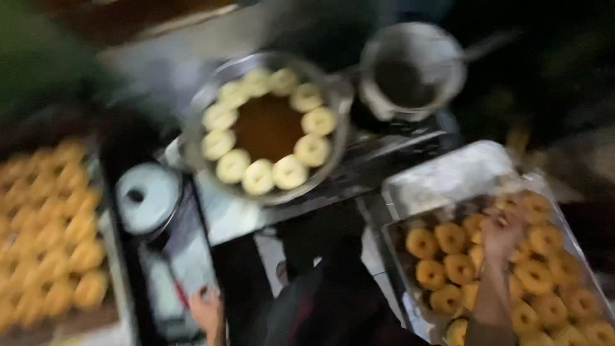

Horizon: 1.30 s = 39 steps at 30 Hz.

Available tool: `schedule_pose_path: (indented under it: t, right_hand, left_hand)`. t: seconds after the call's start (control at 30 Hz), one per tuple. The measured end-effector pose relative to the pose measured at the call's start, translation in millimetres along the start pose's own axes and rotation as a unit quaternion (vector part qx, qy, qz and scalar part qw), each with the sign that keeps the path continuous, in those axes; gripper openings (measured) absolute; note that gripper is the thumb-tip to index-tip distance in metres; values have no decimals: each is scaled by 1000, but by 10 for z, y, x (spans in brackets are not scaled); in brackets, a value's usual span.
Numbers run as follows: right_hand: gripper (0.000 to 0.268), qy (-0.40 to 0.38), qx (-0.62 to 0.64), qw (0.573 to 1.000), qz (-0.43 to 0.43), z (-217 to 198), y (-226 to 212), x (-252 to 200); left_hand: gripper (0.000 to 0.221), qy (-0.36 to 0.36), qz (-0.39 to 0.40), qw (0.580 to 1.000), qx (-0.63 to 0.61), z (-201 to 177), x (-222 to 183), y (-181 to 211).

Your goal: The person lines a tray with paper, then uses a wooden stick and a slotted turner to flip and move frying donuts in a large pan of oil.

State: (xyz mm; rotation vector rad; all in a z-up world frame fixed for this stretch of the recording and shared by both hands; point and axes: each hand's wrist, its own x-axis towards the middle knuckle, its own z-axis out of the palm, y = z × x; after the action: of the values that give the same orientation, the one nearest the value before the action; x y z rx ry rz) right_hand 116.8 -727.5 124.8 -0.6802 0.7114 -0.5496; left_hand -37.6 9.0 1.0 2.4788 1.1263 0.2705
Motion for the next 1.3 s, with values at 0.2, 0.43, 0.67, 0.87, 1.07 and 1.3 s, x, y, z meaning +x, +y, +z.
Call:
schedule_pose_path:
  t: [0.2, 0.43, 0.67, 0.87, 1.07, 1.3]
  right_hand:
    - [29, -79, -216, 962, -145, 829, 530, -1216]
    - [37, -300, -498, 429, -691, 1446, 693, -2004]
    - [22, -251, -461, 583, -620, 1587, 432, -2355]
    - [21, -344, -424, 612, -572, 2121, 682, -2451]
    - [17, -354, -536, 623, -446, 2685, 1226, -2183]
    - [30, -427, -660, 353, -507, 4233, 1778, -2101]
  left_hand:
    - [35, 26, -71, 995, 66, -598, 333, -584]
    - [59, -170, -108, 973, 110, -347, 907, -739]
    - [31, -165, -98, 976, 102, -12, 1012, -738]
    - [25, -232, -214, 948, -39, 70, 1003, -761]
    - [54, -202, -162, 954, -149, -278, 363, -757]
    - [44, -191, -152, 949, -199, -709, -113, -387]
